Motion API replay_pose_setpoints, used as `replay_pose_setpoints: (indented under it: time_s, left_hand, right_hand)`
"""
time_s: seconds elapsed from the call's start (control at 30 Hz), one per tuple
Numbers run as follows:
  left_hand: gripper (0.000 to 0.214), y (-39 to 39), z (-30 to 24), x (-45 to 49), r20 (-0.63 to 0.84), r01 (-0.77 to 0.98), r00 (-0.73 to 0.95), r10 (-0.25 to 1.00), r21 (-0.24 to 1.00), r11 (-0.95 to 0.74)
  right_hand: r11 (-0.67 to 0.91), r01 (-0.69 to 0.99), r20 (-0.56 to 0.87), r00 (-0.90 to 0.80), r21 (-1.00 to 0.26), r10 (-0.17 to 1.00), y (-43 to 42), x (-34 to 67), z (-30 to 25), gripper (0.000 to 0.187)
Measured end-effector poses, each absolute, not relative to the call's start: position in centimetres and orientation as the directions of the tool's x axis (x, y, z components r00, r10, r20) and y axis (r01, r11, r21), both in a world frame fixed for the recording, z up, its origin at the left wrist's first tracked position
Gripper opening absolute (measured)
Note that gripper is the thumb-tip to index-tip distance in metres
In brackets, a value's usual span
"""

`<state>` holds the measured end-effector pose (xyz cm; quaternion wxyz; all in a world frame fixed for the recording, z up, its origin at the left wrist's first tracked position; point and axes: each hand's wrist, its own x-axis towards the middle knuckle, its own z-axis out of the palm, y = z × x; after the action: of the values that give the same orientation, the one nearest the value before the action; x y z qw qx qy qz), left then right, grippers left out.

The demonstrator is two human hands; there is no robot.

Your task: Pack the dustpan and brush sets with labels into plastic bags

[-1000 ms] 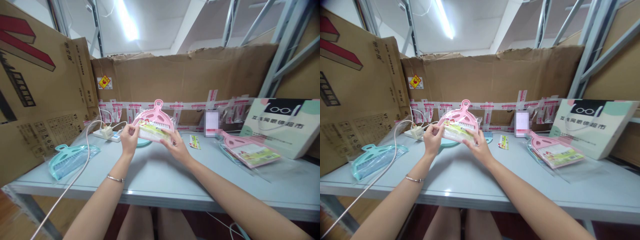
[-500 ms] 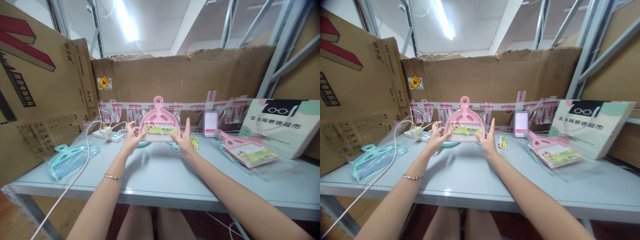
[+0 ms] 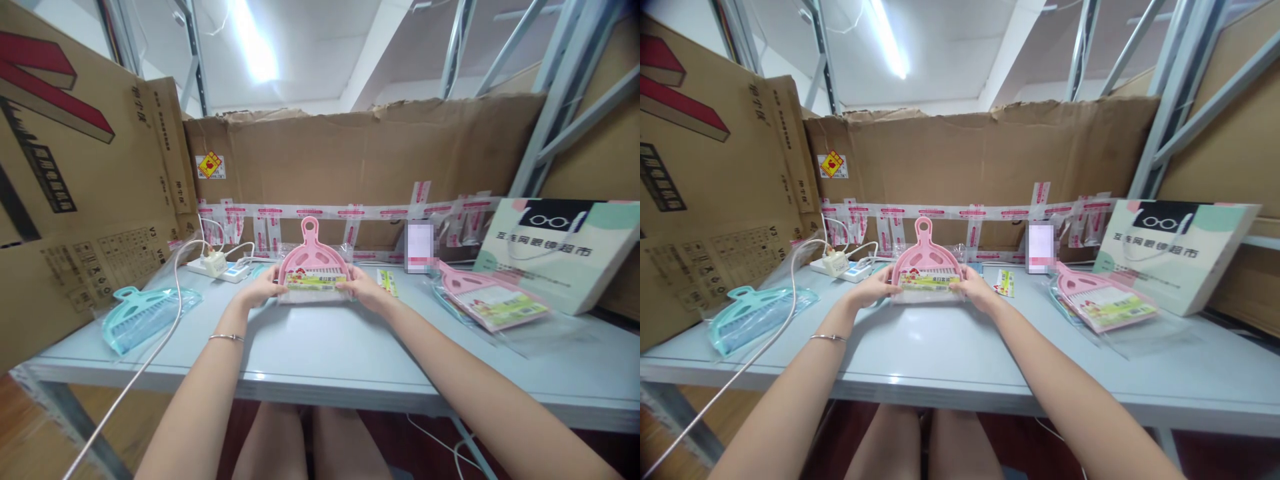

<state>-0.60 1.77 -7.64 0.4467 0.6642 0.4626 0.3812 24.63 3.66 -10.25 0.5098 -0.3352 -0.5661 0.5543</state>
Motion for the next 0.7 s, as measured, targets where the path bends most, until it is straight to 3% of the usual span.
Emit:
replay_pose_setpoints:
  time_s: [0.13,0.33,0.47,0.7]
  left_hand:
    - [0.049,1.8,-7.6,-0.6,0.077,0.26,0.287,0.955,0.953,-0.155]
    - [0.054,1.6,-7.6,-0.3,0.094,0.21,0.306,0.947,0.964,-0.164]
    - [0.046,2.1,-8.5,1.0,0.237,0.194,0.321,0.917,0.931,-0.309]
    - [0.039,3.2,-8.8,2.2,0.52,0.242,0.057,0.853,0.821,-0.517]
  right_hand:
    - [0.231,-0.121,0.255,-0.247,-0.965,0.935,4.1,24.9,-10.6,0.041]
    - [0.415,0.084,0.402,-0.136,-0.906,0.905,4.9,24.6,-11.0,0.022]
    - [0.456,0.203,0.477,0.068,-0.866,0.876,5.8,25.0,-11.2,0.019]
    - [0.534,0.174,0.56,0.32,-0.827,0.764,7.0,27.3,-10.1,0.027]
